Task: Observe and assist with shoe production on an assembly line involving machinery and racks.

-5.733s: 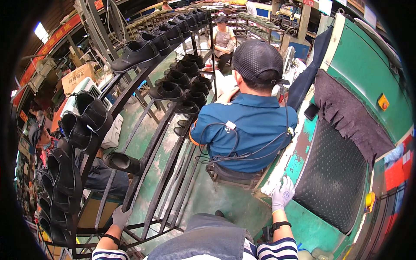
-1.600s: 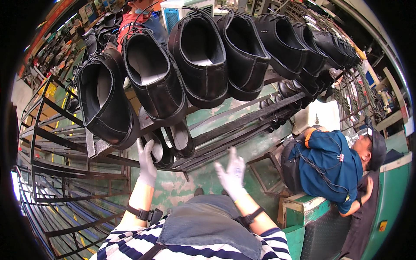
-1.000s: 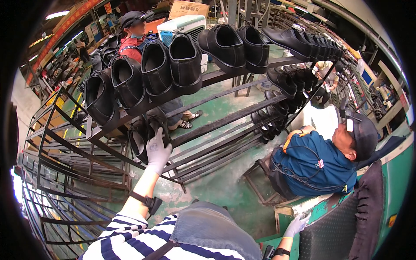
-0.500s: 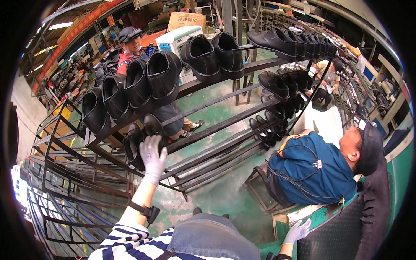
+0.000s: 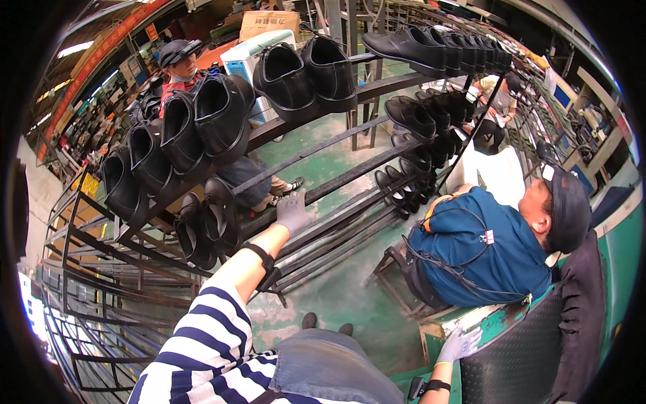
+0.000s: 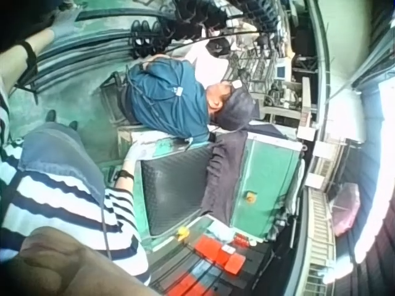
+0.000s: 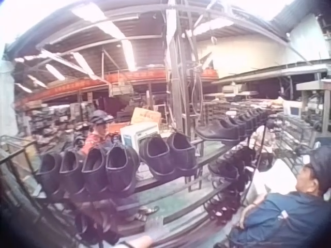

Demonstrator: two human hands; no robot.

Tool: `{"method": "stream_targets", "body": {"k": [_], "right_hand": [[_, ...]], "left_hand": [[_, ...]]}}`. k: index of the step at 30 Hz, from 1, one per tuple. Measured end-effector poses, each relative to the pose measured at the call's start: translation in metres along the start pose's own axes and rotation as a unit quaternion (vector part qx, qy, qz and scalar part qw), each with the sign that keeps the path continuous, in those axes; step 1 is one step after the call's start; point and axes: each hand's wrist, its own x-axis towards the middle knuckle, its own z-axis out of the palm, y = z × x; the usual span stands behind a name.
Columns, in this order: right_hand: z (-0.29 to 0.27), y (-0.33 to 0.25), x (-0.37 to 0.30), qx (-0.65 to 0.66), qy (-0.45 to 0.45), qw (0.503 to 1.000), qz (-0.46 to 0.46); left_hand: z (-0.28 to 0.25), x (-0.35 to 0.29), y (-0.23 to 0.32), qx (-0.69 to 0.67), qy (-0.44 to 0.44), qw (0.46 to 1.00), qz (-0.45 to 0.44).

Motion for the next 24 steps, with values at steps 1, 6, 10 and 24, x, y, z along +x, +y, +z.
{"method": "stream_targets", "body": {"k": [1, 6, 10, 24], "right_hand": [[-0.003, -0.001, 0.0, 0.017, 0.005, 1.0, -0.004], [-0.02, 0.006, 0.001, 0.065, 0.009, 0.997, 0.049], [-0.026, -0.03, 0.003, 0.118, -0.015, 0.988, 0.101], [-0.001, -0.031, 0.003, 0.069, 0.005, 0.984, 0.163]], "left_hand": [[-0.002, 0.01, -0.004, 0.019, -0.026, 0.999, 0.004], [0.006, 0.067, -0.004, 0.009, -0.197, 0.975, 0.102], [0.032, 0.089, -0.06, -0.077, -0.2, 0.971, 0.107], [0.022, 0.088, -0.028, -0.079, -0.217, 0.967, 0.11]]}}
